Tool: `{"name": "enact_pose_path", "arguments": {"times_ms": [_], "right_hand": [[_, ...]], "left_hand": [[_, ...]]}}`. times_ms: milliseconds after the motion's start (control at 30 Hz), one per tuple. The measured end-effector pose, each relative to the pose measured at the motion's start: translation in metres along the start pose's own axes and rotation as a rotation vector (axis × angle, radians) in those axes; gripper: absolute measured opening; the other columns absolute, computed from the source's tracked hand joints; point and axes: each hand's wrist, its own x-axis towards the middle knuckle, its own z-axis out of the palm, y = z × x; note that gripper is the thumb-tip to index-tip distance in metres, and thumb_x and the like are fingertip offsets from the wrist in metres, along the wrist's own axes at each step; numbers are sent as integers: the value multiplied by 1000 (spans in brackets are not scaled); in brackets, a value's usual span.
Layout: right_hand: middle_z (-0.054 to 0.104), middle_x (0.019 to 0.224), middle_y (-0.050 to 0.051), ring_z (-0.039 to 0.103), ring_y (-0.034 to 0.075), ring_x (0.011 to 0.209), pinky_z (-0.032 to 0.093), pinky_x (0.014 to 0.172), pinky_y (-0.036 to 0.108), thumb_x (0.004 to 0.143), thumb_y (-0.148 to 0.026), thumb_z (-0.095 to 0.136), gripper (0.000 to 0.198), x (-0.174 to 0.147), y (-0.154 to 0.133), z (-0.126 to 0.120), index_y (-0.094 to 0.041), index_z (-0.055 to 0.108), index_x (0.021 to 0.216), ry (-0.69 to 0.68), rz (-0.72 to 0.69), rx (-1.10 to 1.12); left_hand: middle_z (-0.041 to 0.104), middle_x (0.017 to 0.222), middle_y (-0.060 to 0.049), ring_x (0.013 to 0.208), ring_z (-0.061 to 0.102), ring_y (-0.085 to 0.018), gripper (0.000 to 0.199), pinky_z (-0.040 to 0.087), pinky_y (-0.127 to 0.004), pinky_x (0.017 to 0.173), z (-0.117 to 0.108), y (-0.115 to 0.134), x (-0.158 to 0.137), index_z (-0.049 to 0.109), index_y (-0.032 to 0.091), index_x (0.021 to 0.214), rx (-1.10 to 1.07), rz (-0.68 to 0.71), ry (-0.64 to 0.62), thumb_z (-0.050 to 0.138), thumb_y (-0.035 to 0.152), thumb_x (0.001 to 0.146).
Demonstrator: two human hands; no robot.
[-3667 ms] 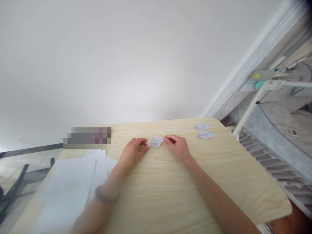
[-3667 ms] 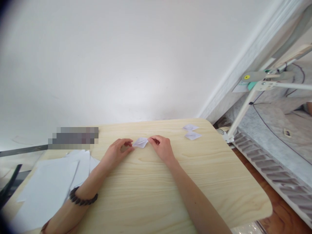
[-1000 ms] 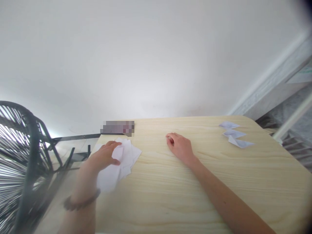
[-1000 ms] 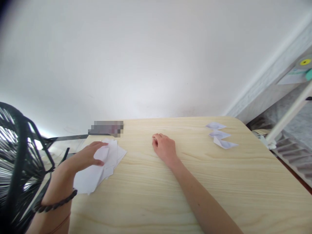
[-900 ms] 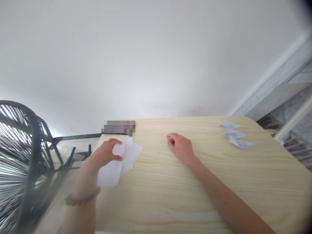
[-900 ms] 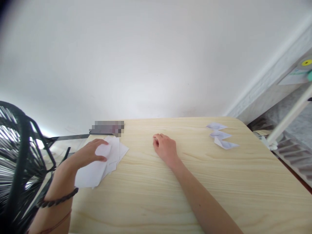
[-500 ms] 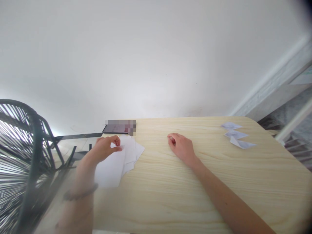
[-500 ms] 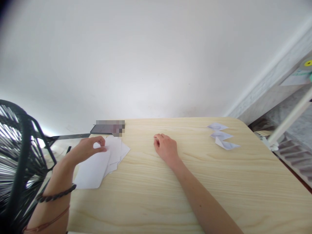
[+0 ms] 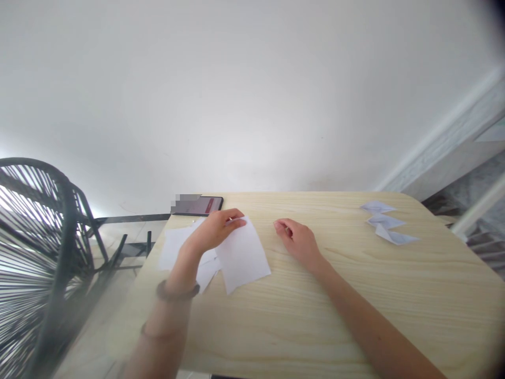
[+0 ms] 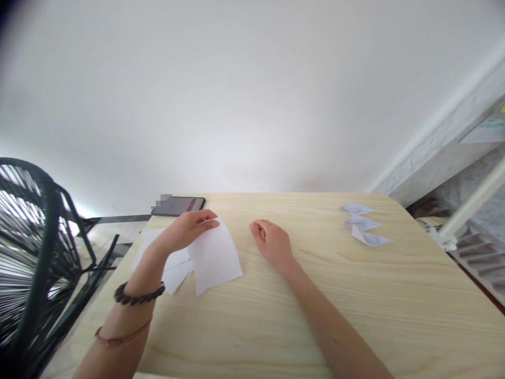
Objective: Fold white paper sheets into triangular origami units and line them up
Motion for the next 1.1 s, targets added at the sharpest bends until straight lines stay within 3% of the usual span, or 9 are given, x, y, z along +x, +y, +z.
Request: {"name": "enact_pose_path", "arguments": {"times_ms": [100,233,400,467,600,700,833,1000,1100], "right_hand": [[66,82,1,57,14,71,39,64,25,88,-38,33,34,-7,1,-5,-22,62,95,-116,-66,164],[63,68,-1,52,12,56,37,52,22,81,-41,46,28,-8,8,-10,-19,62,87,-223,-35,272],[63,71,1,53,12,57,38,49,21,79,-41,49,26,-1,23,-16,-17,58,84,-95,130,532],[63,69,1,52,12,54,37,47,21,78,-42,50,25,1,27,-16,-17,56,82,-11,176,592],[59,61,-1,48,10,46,34,41,20,78,-40,50,22,1,30,-15,-19,49,79,11,246,746],[53,56,-4,45,8,43,31,39,18,74,-33,57,19,1,29,-18,-19,44,73,-84,241,836],[58,61,-3,51,10,47,37,41,19,74,-30,57,24,2,28,-23,-19,48,93,-247,212,924],[61,69,0,54,12,53,41,47,22,78,-33,52,32,4,28,-26,-20,48,108,-188,194,1010],[60,69,0,50,10,53,36,46,20,77,-28,52,22,6,31,-26,-20,58,97,-145,149,939]], "left_hand": [[62,68,-1,61,52,-14,30,36,-22,54,21,6,18,62,20,86,15,46,22,41,42,82],[62,69,-1,60,53,-14,27,35,-21,52,48,10,41,62,20,88,-92,90,50,46,41,80],[62,67,-3,52,53,-13,45,36,-20,43,76,5,58,54,16,105,-505,-63,112,44,51,79],[62,69,-4,55,55,-13,45,39,-20,46,82,1,59,55,14,102,-608,-69,131,48,51,77],[65,76,-5,63,60,-16,52,46,-24,54,86,-6,55,47,16,111,-813,-83,93,62,42,70],[67,77,-7,66,63,-19,46,48,-26,56,86,-8,51,49,15,104,-861,-103,34,65,39,68],[68,75,-6,62,63,-18,46,48,-27,54,84,-6,47,46,17,106,-911,-134,35,65,36,69],[67,76,-6,66,63,-20,44,49,-29,58,81,0,43,49,16,107,-946,-126,-137,65,34,70],[63,65,-2,54,58,-14,34,41,-20,46,80,2,42,56,15,99,-892,-99,-85,59,36,73]]}}
